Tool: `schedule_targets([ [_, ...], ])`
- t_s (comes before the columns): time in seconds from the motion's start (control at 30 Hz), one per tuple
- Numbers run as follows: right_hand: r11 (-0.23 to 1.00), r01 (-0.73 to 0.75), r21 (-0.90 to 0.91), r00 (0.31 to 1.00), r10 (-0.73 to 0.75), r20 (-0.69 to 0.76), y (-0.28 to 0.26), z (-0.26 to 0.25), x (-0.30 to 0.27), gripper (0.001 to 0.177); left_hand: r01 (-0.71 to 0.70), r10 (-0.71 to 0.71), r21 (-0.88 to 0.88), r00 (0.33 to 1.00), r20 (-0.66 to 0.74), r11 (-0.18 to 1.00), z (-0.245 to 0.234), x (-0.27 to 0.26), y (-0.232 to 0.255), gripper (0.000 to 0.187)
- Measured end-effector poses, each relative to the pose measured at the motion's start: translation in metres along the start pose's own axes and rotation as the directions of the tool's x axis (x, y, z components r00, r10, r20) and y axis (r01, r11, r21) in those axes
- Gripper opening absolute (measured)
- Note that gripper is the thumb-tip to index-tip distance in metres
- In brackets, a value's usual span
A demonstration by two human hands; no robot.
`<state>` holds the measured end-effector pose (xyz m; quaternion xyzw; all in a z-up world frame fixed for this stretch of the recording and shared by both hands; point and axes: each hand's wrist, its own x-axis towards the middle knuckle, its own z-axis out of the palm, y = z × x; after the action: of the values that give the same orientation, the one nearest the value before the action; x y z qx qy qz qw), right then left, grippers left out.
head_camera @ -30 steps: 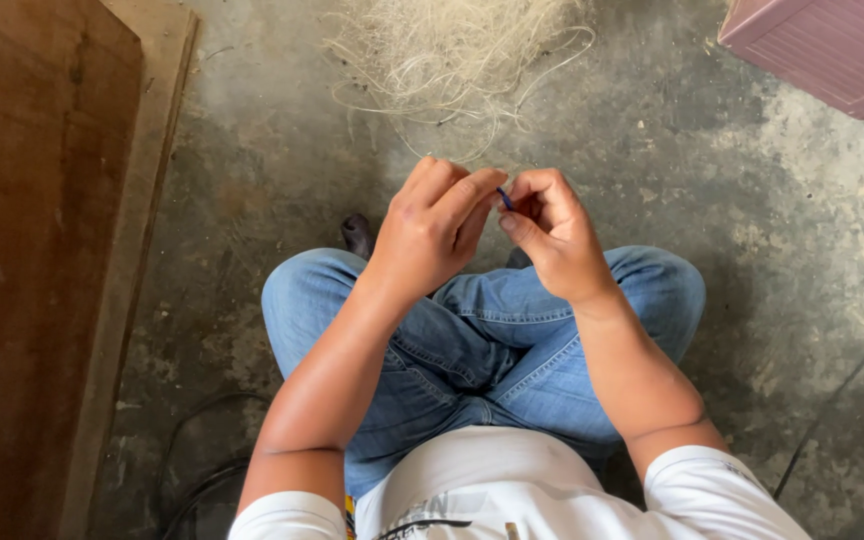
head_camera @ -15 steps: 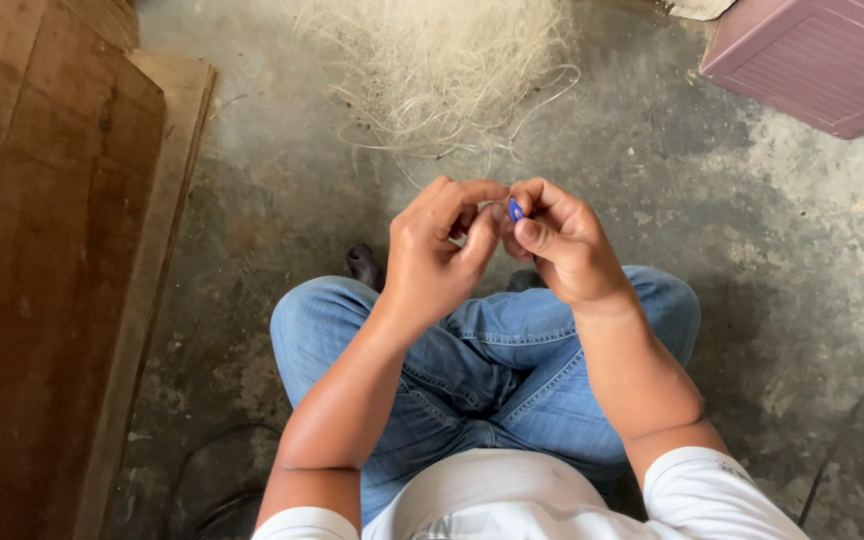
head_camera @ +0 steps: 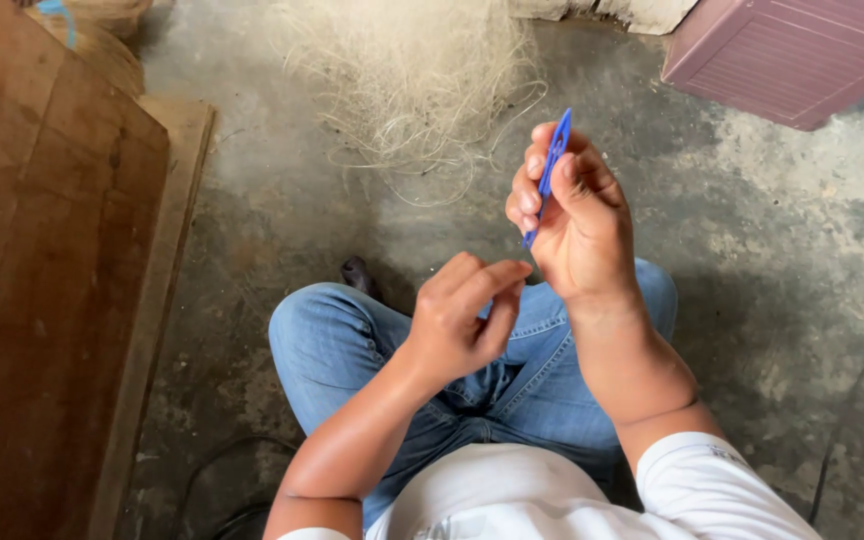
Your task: Repairing a fishing net by trimming line with clippers and tying knots using a netting needle.
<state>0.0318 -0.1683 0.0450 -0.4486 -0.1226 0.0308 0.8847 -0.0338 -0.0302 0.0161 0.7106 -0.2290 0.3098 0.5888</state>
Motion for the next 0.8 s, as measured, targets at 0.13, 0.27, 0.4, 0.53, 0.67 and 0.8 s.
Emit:
schedule_targets([
  [0.13,0.999,0.035,0.035,0.999,-0.034,-0.026,-0.014,0.016,-0.014,0.027,-0.108,0.109,0.039,0.994,-0.002,0.993,0.004,-0.006,0.003,0.018],
  [0.27,0.998,0.045,0.038,0.999,-0.044,-0.029,-0.027,0.027,-0.025,0.027,-0.165,0.168,0.077,0.985,-0.035,0.983,0.002,-0.004,0.003,0.021],
  [0.4,0.997,0.063,0.036,0.998,-0.062,-0.026,-0.032,0.018,-0.023,0.029,-0.193,0.197,0.108,0.98,-0.027,0.975,-0.004,0.004,0.002,0.022],
  [0.53,0.992,0.1,-0.079,0.995,-0.1,0.008,-0.027,0.01,-0.009,0.029,-0.322,0.325,0.385,0.944,0.06,0.865,-0.018,0.035,-0.011,0.017],
  [0.67,0.987,0.136,0.091,0.991,-0.136,0.0,-0.024,-0.007,0.023,0.026,-0.366,0.331,0.444,0.93,0.158,0.818,-0.019,0.07,-0.028,0.013],
  [0.8,0.976,0.192,0.101,0.98,-0.186,-0.07,-0.017,-0.027,0.06,0.023,-0.308,0.249,0.248,0.937,0.244,0.918,0.006,0.083,-0.044,0.016],
])
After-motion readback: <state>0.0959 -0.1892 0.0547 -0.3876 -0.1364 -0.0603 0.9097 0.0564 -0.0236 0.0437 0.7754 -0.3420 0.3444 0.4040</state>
